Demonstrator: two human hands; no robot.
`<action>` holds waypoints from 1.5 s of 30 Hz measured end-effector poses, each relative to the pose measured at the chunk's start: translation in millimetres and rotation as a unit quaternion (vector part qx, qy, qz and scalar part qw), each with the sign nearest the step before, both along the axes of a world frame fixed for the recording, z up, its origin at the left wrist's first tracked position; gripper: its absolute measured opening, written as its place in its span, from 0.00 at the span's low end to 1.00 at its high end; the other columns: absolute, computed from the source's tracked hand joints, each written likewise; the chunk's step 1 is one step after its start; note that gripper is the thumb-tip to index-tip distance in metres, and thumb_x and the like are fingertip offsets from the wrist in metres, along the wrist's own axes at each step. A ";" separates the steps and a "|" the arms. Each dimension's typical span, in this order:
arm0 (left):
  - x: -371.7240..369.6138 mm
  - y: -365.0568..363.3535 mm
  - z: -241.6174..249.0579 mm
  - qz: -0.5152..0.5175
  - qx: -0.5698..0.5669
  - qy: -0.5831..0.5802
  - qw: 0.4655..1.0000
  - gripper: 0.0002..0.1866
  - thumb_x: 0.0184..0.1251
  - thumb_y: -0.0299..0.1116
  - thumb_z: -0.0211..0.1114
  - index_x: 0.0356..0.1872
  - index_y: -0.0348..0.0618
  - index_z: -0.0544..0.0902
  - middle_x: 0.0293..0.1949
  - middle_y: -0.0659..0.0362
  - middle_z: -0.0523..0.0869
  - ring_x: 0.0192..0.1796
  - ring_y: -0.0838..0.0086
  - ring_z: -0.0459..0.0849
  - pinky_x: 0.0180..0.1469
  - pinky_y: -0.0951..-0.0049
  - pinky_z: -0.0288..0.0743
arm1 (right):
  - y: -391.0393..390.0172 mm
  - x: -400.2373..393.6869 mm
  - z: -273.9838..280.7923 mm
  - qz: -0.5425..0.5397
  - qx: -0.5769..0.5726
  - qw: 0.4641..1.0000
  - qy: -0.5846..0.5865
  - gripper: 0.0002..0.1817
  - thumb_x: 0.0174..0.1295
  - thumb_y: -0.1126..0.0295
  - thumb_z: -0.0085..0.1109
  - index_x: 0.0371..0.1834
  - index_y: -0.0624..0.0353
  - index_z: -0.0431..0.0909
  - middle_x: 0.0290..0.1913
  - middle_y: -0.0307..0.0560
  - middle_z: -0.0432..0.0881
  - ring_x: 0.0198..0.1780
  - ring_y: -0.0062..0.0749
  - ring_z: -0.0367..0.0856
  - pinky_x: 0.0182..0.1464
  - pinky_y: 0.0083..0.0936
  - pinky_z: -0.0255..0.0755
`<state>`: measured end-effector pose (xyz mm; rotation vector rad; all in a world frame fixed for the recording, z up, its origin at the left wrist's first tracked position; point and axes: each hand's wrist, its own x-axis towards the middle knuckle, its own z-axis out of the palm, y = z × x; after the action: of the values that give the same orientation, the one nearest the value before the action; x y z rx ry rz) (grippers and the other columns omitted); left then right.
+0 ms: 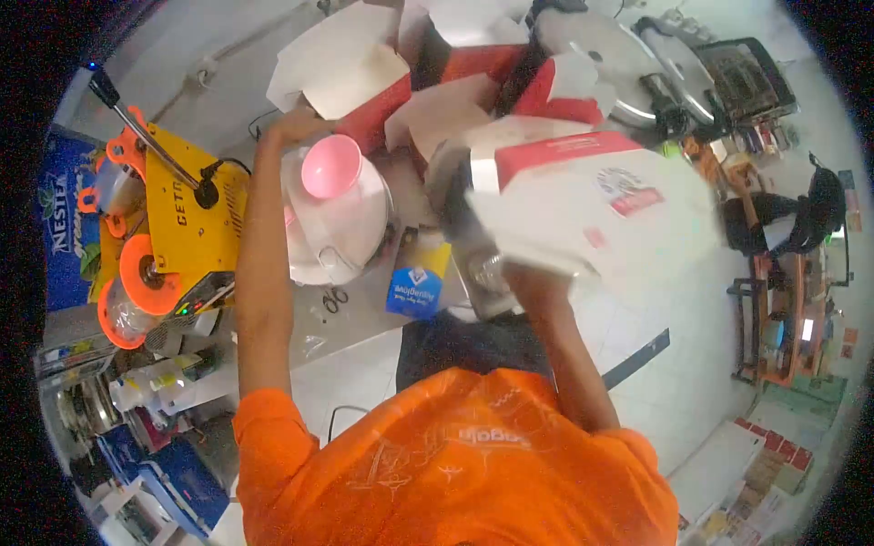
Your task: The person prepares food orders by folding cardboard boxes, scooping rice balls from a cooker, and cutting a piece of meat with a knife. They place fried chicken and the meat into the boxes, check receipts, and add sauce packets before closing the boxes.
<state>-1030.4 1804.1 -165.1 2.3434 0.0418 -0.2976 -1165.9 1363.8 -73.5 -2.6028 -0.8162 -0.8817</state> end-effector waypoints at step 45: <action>-205.7 -753.0 39.0 -0.258 -0.098 -0.298 0.914 0.59 0.36 0.39 0.80 0.72 0.45 0.52 0.68 0.41 0.61 0.70 0.43 0.61 0.69 0.45 0.57 | -457.1 -118.9 8.7 -0.104 0.309 0.893 0.311 0.13 0.54 0.69 0.65 0.43 0.59 0.79 0.34 0.58 0.82 0.36 0.57 0.81 0.38 0.41 0.76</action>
<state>-1236.0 1051.1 -126.1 2.1136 -0.8701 0.1694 -1284.8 906.7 -64.7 -2.1816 -0.0521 -0.2312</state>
